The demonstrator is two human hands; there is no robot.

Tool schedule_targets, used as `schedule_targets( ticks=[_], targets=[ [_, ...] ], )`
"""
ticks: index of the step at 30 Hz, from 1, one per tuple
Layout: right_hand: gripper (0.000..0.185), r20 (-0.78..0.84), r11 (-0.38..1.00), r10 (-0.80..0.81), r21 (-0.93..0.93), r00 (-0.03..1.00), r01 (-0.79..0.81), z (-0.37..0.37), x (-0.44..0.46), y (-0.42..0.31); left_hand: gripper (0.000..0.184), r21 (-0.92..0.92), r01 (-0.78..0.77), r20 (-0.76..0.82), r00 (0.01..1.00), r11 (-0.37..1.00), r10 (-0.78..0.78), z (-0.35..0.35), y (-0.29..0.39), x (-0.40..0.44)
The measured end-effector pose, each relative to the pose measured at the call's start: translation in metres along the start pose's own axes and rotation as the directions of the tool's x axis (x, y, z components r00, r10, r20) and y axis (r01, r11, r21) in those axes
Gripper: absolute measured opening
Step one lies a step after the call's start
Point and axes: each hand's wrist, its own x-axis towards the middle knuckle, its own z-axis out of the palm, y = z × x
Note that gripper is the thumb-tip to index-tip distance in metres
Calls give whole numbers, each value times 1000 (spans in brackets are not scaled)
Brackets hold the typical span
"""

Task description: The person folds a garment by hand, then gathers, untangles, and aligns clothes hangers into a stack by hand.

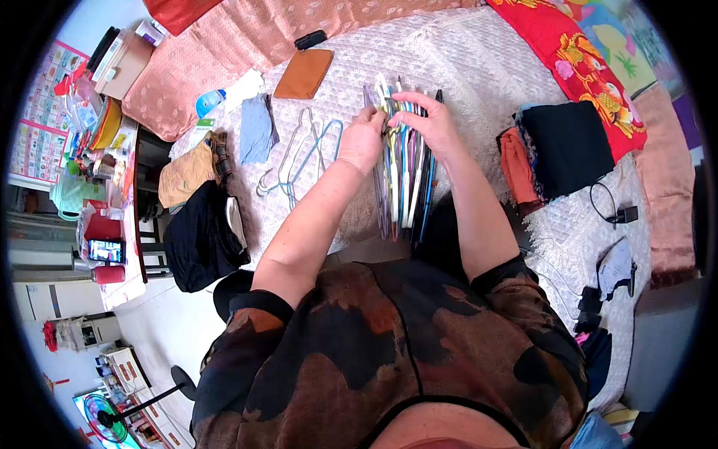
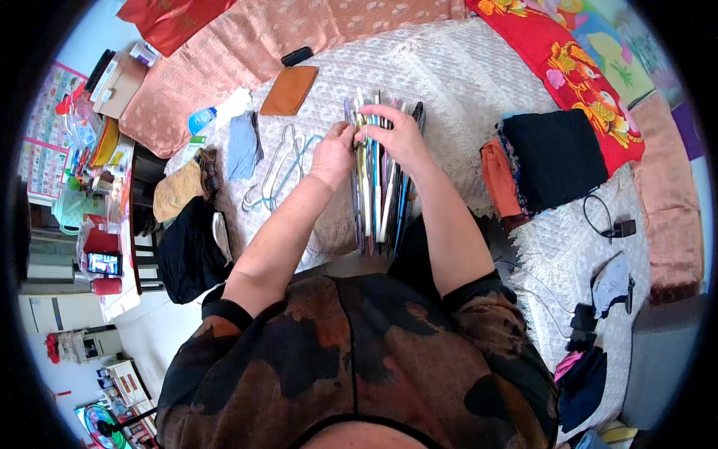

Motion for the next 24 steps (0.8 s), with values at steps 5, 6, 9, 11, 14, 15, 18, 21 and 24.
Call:
schedule_targets(
  ticks=[5, 6, 9, 11, 14, 15, 18, 21, 24],
  targets=[
    [31, -1, 998, -52, -34, 999, 52, 1, 6, 11, 30, -31, -55, -16, 998, 998, 55, -6, -5, -11],
    [32, -4, 998, -33, -62, 999, 33, 1, 6, 10, 20, -24, -74, -106, 992, 997, 71, -7, -1, -13],
    [38, 47, 981, -98, -165, 994, 105, 3, 6, 9, 23, 27, 25, 19, 1000, 999, -25, -5, 4, -17],
    [39, 8, 982, -118, -150, 993, 118, 6, 7, 10, 26, 62, 64, 97, 993, 996, -70, -10, 10, -14],
    [39, -31, 985, -47, -165, 998, 41, 4, 13, 20, 33, 109, 56, 128, 989, 992, -70, -9, 9, -12],
    [39, -17, 985, -45, -165, 999, 41, 5, 13, 20, 33, 112, 69, 121, 989, 991, -82, -13, 9, -18],
    [34, -75, 988, -21, -153, 997, 9, 8, 13, 20, 46, 92, -2, 6, 1000, 996, 1, -17, -2, -37],
    [31, -63, 992, 7, -126, 998, -15, 7, 11, 15, 42, 121, 48, 97, 993, 991, -60, -36, -39, -80],
    [32, -48, 994, -11, -108, 999, 6, 5, 11, 16, 22, 188, 362, 187, 899, 913, -395, -50, -93, -131]
  ],
)
